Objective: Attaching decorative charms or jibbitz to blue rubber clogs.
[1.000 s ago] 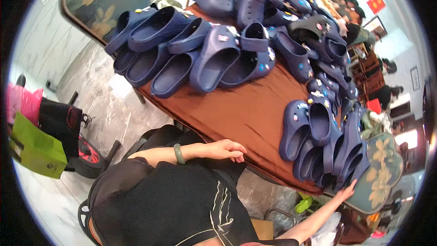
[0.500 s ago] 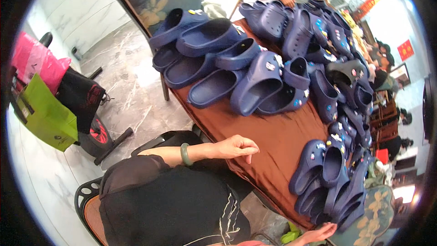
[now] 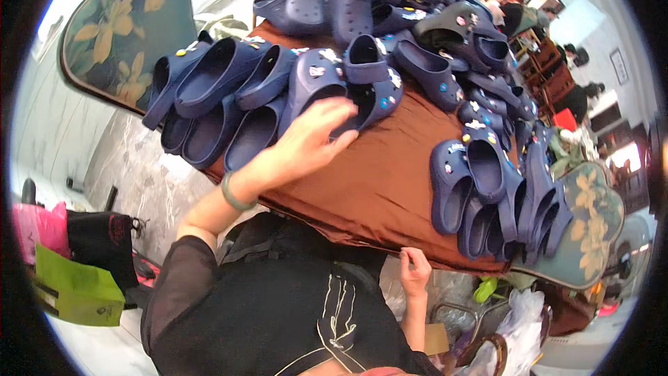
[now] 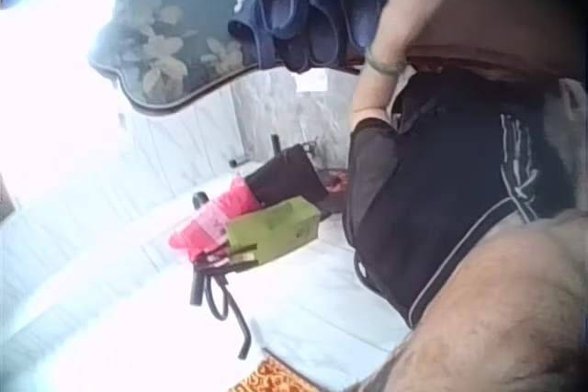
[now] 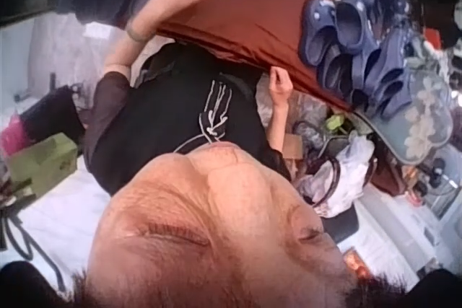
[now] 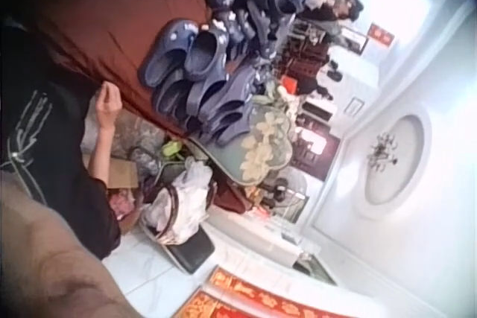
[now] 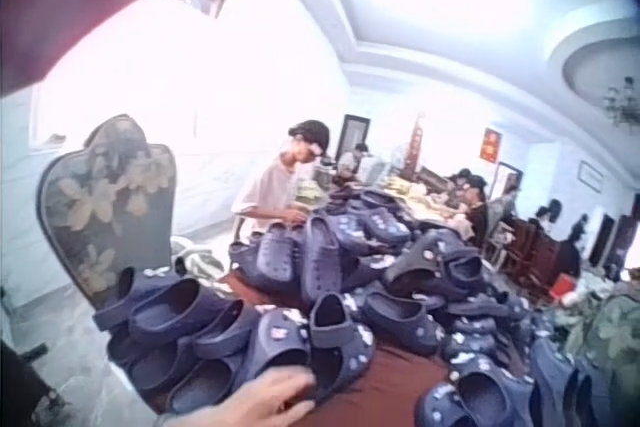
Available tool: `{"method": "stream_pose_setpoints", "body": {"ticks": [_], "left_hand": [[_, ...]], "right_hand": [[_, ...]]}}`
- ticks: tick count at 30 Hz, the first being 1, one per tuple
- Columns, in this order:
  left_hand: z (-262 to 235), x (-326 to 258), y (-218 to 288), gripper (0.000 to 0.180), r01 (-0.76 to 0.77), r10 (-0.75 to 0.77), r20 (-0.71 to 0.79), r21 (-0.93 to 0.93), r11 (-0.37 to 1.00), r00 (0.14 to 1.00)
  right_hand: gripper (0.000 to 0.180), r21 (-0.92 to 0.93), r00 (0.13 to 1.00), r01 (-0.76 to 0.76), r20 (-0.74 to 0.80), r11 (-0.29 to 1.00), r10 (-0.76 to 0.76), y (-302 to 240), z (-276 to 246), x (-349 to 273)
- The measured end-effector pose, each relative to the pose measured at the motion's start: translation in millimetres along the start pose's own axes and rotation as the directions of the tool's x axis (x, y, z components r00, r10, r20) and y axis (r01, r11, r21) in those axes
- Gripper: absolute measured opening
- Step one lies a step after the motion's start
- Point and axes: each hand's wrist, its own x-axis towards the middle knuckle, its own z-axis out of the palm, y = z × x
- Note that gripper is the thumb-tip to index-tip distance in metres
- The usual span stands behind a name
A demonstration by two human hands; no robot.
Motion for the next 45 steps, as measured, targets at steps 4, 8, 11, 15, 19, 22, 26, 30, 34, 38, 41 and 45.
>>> {"method": "stream_pose_setpoints", "body": {"ticks": [4, 8, 11, 15, 19, 22, 26, 30, 34, 38, 41, 45], "left_hand": [[39, 79, -32, 0.069, -0.091, 0.117, -0.044, 0.389, 0.917, 0.992], [68, 120, -85, 0.065, 0.039, -0.094, 0.125, 0.389, 0.921, 0.988], [68, 124, -89, 0.047, -0.014, -0.041, 0.123, 0.413, 0.911, 0.992], [48, 79, -55, 0.046, -0.17, 0.155, 0.07, 0.361, 0.917, 0.985], [23, 19, -30, 0.041, -0.411, 0.412, 0.07, 0.321, 0.853, 0.909], [20, -23, -25, 0.028, -0.561, 0.563, 0.066, 0.237, 0.793, 0.824], [31, -73, -8, 0.017, -0.583, 0.577, 0.11, 0.259, 0.77, 0.81], [59, -115, -1, 0.02, -0.604, 0.577, 0.179, 0.213, 0.768, 0.797], [64, -139, -12, 0.02, -0.478, 0.442, 0.201, 0.197, 0.856, 0.874], [54, -149, -16, 0.037, -0.201, 0.15, 0.22, 0.229, 0.952, 0.964], [39, -128, 20, 0.047, 0.08, -0.139, 0.255, 0.229, 0.97, 0.957], [42, -110, 16, 0.056, 0.095, -0.145, 0.473, 0.129, 0.987, 0.869]], "right_hand": [[0.007, -0.002, 0.997, -0.073, -0.022, 0.997, 0.073, -3, 2, -41], [0.006, -0.001, 0.974, -0.206, -0.095, 0.979, 0.205, 4, -2, -74], [0.005, -0.018, 0.95, -0.25, -0.195, 0.968, 0.242, 8, -5, -82], [0.004, 0.001, 0.911, -0.26, -0.332, 0.966, 0.245, 16, -5, -73], [0.004, 0.122, 0.906, -0.185, -0.364, 0.975, 0.218, 1, -6, -22], [0.009, 0.166, 0.958, -0.036, -0.274, 0.985, 0.081, 8, 0, 27], [0.065, 0.721, 0.968, -0.123, -0.065, 0.682, 0.244, -5, 32, 97], [0.083, 0.942, 0.924, -0.242, 0.151, 0.233, 0.351, -3, 70, 136], [0.082, 0.958, 0.908, -0.263, 0.206, 0.114, 0.364, 7, 85, 132], [0.084, 0.978, 0.95, -0.163, 0.12, 0.132, 0.289, 2, 91, 126], [0.073, 0.959, 0.953, -0.205, 0.149, 0.196, 0.263, 13, 95, 119], [0.046, 0.882, 0.937, -0.326, 0.255, 0.339, 0.238, 15, 99, 115]]}}
